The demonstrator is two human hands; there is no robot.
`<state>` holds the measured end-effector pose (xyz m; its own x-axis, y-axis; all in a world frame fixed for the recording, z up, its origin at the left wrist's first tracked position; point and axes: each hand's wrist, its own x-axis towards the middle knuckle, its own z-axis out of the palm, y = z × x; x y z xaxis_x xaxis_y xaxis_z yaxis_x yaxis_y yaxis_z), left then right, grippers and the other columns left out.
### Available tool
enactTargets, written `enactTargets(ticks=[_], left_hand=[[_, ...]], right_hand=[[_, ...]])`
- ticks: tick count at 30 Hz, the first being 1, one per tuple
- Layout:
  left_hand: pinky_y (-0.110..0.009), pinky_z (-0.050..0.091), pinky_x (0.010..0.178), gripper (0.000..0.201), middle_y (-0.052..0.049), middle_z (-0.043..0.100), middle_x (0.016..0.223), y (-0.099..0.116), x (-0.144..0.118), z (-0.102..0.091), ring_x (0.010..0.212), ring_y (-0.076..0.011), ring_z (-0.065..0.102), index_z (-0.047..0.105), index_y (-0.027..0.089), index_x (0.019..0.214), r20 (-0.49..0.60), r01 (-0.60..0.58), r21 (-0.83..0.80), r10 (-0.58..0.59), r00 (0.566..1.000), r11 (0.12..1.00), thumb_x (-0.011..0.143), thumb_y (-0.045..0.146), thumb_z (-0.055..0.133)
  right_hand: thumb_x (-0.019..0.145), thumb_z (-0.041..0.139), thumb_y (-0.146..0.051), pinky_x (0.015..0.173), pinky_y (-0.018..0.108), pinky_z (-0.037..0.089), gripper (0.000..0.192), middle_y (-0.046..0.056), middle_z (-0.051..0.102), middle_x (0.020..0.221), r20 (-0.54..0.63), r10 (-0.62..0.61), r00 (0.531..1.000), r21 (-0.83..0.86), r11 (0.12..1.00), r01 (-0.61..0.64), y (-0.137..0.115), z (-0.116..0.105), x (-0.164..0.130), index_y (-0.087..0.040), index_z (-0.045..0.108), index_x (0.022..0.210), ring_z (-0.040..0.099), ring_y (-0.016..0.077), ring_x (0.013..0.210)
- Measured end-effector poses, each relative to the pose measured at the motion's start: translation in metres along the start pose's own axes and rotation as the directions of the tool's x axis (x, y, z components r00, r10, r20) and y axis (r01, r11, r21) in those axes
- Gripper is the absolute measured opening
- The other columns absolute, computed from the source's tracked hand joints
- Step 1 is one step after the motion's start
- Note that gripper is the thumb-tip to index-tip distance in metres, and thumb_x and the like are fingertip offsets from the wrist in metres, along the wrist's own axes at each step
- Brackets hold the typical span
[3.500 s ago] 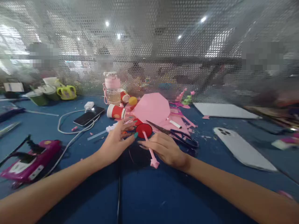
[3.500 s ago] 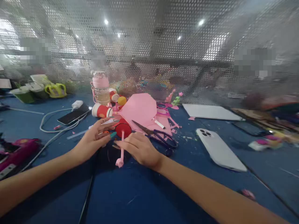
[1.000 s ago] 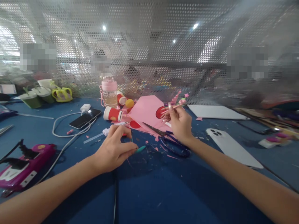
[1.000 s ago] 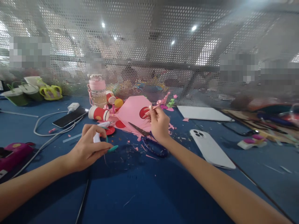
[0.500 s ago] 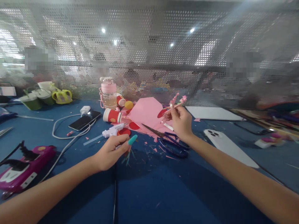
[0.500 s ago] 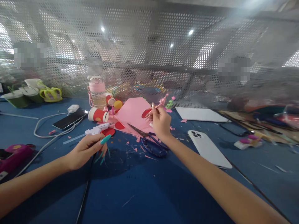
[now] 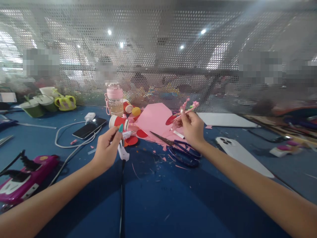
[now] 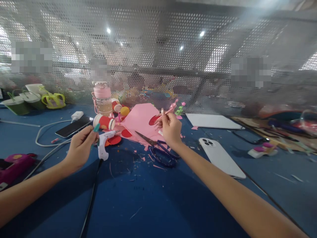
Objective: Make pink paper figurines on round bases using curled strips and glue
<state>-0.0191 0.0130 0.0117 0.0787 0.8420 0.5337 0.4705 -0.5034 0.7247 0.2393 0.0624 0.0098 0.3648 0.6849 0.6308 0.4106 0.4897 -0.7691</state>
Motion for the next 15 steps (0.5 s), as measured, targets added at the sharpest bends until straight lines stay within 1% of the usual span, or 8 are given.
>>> enactTargets(ticks=[3, 5, 7, 8, 10, 12, 14, 15], left_hand=[[-0.027, 0.034, 0.057, 0.019, 0.001, 0.043, 0.059, 0.006, 0.000, -0.001, 0.058, -0.0134, 0.040, 0.045, 0.019, 0.066, 0.008, -0.107, 0.251, 0.108, 0.994, 0.962, 0.083, 0.024, 0.037], [-0.034, 0.037, 0.071, 0.012, -0.004, 0.051, 0.076, 0.009, -0.002, -0.001, 0.075, -0.0189, 0.046, 0.051, 0.018, 0.076, 0.067, -0.237, 0.428, 0.231, 0.971, 0.872, 0.080, 0.023, 0.041], [-0.043, 0.035, 0.082, 0.012, -0.008, 0.051, 0.093, 0.010, -0.005, -0.001, 0.091, -0.0246, 0.044, 0.053, 0.019, 0.085, 0.092, -0.312, 0.514, 0.311, 0.946, 0.799, 0.078, 0.024, 0.045], [-0.046, 0.033, 0.085, 0.015, -0.010, 0.050, 0.097, 0.010, -0.007, -0.001, 0.095, -0.0264, 0.043, 0.052, 0.019, 0.090, 0.079, -0.325, 0.519, 0.335, 0.939, 0.790, 0.077, 0.025, 0.048], [-0.048, 0.032, 0.088, 0.024, -0.012, 0.046, 0.104, 0.009, -0.010, 0.000, 0.101, -0.0278, 0.041, 0.046, 0.018, 0.095, 0.004, -0.349, 0.449, 0.388, 0.922, 0.823, 0.074, 0.026, 0.053], [-0.047, 0.033, 0.090, 0.034, -0.013, 0.043, 0.110, 0.009, -0.013, 0.002, 0.104, -0.0266, 0.041, 0.039, 0.018, 0.098, -0.037, -0.374, 0.253, 0.395, 0.918, 0.892, 0.071, 0.024, 0.058], [-0.043, 0.036, 0.089, 0.037, -0.012, 0.044, 0.110, 0.012, -0.017, 0.006, 0.103, -0.0233, 0.045, 0.035, 0.018, 0.101, 0.052, -0.291, -0.022, 0.292, 0.955, 0.956, 0.073, 0.023, 0.057], [-0.041, 0.038, 0.087, 0.036, -0.012, 0.047, 0.108, 0.014, -0.019, 0.008, 0.101, -0.0215, 0.048, 0.034, 0.018, 0.103, 0.148, -0.175, -0.149, 0.197, 0.969, 0.973, 0.075, 0.023, 0.055]], right_hand=[[0.077, 0.050, -0.045, 0.041, 0.024, 0.046, 0.032, -0.003, 0.053, 0.047, 0.096, 0.047, 0.994, 0.146, 0.987, -0.061, -0.005, 0.001, 0.001, -0.018, 0.050, 0.061, 0.052, 0.0090, 0.039], [0.076, 0.053, -0.045, 0.036, 0.023, 0.044, 0.030, -0.005, 0.050, 0.044, 0.210, 0.058, 0.976, 0.267, 0.957, -0.115, -0.015, 0.003, -0.002, -0.017, 0.051, 0.064, 0.049, 0.0083, 0.035], [0.076, 0.054, -0.043, 0.032, 0.021, 0.041, 0.029, -0.006, 0.049, 0.043, 0.315, 0.047, 0.948, 0.341, 0.927, -0.159, -0.028, 0.005, -0.007, -0.017, 0.052, 0.065, 0.047, 0.0074, 0.033], [0.075, 0.054, -0.043, 0.030, 0.021, 0.040, 0.029, -0.006, 0.049, 0.042, 0.362, 0.044, 0.931, 0.360, 0.915, -0.184, -0.035, 0.005, -0.011, -0.017, 0.051, 0.065, 0.046, 0.0071, 0.031], [0.076, 0.054, -0.043, 0.027, 0.019, 0.036, 0.029, -0.006, 0.049, 0.041, 0.442, 0.059, 0.895, 0.362, 0.901, -0.239, -0.048, 0.007, -0.020, -0.017, 0.050, 0.064, 0.045, 0.0069, 0.029], [0.077, 0.053, -0.043, 0.025, 0.018, 0.034, 0.029, -0.007, 0.048, 0.040, 0.492, 0.088, 0.866, 0.348, 0.892, -0.288, -0.057, 0.009, -0.028, -0.017, 0.049, 0.064, 0.044, 0.0063, 0.027], [0.077, 0.052, -0.043, 0.025, 0.017, 0.034, 0.029, -0.007, 0.047, 0.040, 0.527, 0.108, 0.843, 0.343, 0.881, -0.327, -0.062, 0.012, -0.037, -0.017, 0.049, 0.065, 0.044, 0.0058, 0.027], [0.077, 0.053, -0.043, 0.026, 0.017, 0.035, 0.029, -0.007, 0.048, 0.041, 0.543, 0.113, 0.832, 0.346, 0.872, -0.345, -0.063, 0.013, -0.040, -0.017, 0.049, 0.065, 0.045, 0.0059, 0.028]])
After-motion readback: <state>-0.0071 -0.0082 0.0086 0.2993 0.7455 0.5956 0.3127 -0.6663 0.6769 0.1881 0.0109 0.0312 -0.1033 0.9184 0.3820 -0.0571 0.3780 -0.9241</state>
